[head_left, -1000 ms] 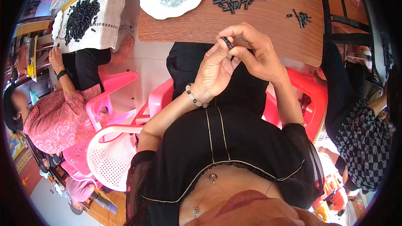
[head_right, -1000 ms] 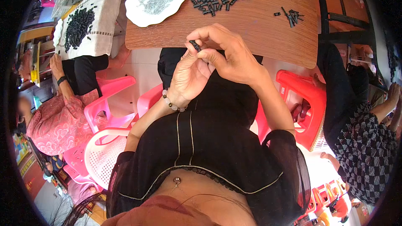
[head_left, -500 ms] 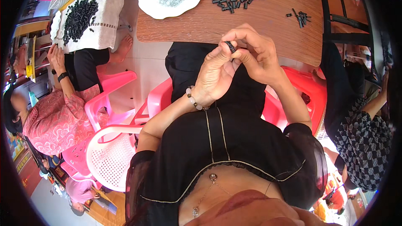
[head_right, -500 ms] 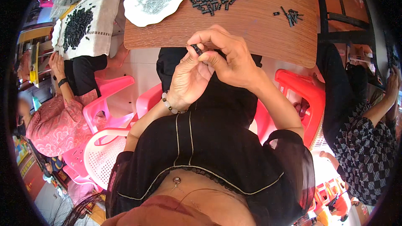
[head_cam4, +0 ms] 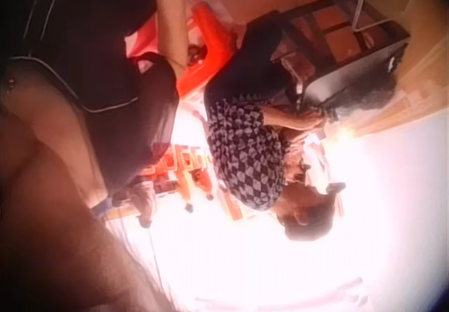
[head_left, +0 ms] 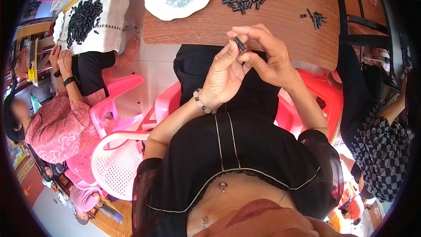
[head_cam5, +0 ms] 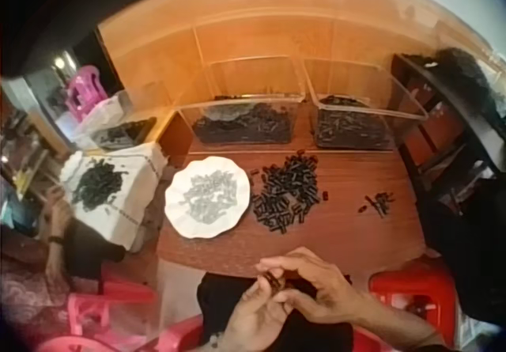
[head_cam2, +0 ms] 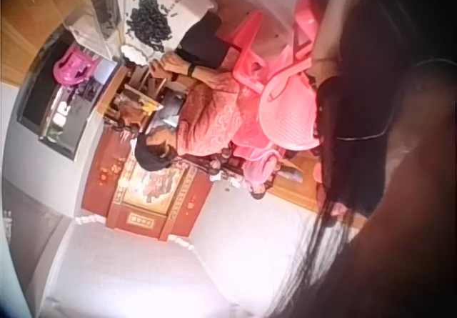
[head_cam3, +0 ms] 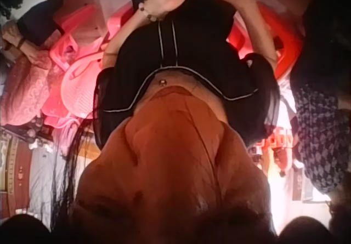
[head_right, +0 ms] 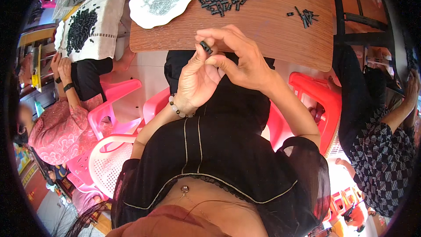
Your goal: The recorder is manually assembling small components by inserting silver bits into black plastic tubes.
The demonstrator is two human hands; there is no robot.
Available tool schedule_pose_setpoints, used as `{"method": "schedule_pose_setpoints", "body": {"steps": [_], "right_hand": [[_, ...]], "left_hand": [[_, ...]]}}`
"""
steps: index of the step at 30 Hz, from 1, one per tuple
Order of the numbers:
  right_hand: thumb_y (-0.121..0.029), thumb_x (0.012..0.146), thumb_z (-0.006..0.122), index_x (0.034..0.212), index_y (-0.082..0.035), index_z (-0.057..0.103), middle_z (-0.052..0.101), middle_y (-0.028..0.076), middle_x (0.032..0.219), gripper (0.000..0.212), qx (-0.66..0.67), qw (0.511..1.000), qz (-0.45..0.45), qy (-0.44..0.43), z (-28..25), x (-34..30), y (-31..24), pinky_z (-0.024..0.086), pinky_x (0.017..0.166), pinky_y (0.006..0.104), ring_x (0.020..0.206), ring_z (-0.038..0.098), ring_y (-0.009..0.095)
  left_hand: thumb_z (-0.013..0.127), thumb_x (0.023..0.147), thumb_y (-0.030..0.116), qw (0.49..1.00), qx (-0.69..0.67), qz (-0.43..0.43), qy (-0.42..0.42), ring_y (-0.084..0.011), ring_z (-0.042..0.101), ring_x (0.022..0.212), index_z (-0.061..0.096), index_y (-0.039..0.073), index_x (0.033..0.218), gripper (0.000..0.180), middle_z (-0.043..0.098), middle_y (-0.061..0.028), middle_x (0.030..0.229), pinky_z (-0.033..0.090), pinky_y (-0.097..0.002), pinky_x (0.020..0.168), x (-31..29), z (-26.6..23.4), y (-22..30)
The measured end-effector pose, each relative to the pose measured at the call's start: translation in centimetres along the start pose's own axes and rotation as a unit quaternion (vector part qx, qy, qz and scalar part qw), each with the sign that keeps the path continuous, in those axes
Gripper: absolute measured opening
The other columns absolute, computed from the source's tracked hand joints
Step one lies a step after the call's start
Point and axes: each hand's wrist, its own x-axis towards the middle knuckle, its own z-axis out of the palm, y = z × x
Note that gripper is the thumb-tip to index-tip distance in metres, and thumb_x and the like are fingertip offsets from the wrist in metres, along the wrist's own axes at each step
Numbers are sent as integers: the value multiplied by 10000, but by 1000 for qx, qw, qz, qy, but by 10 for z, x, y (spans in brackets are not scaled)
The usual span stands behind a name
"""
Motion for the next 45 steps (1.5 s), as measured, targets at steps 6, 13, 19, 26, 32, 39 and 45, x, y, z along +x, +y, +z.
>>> {"method": "schedule_pose_setpoints", "body": {"steps": [6,13,19,26,32,39,45], "right_hand": [[2,787,709,1251,-12,545,609,95,1071,492,25,999,28,17,-1,-6,2,551,857,313,994,622,186],[-5,763,744,1132,6,577,594,96,1085,406,14,997,44,55,-7,-12,4,550,873,321,970,642,190],[-10,741,761,944,2,603,632,102,1015,257,-8,998,9,63,-7,-13,5,552,831,303,956,618,188],[-7,742,753,880,-7,613,654,104,954,197,-43,997,17,64,-7,-16,7,530,782,299,931,593,210],[-16,745,751,875,-13,617,661,103,943,187,-55,996,-15,65,-8,-15,6,507,767,307,904,590,222],[13,743,733,873,-10,613,668,101,941,178,-56,996,-2,73,-8,-18,8,507,765,304,901,590,222],[21,743,720,877,-8,612,672,101,949,175,-78,994,-10,77,-10,-18,9,500,755,308,893,590,229]], "left_hand": [[614,918,375,999,-17,-24,-26,-57,489,976,571,120,1253,423,564,50,1151,385,-296,960,3,-12,-3],[616,923,350,1000,-19,-13,-1,-92,524,1027,597,131,1180,338,569,36,1133,417,-304,941,3,-12,-5],[612,924,356,1000,-13,-13,-10,-100,525,1053,578,124,1195,358,573,29,1129,416,-313,951,2,-12,-7],[605,926,365,999,-13,-23,-31,-108,524,1068,568,108,1199,377,573,16,1132,406,-323,962,1,-13,-8],[601,927,373,1000,0,-15,-19,-112,521,1083,567,114,1203,379,576,15,1128,398,-330,963,1,-13,-10],[593,931,381,999,-9,-29,-20,-104,527,1067,574,127,1188,361,584,30,1107,401,-321,952,2,-15,-12],[562,942,417,999,-24,-47,0,-80,534,1010,580,139,1169,359,596,50,1044,404,-304,909,4,-12,-11]]}}
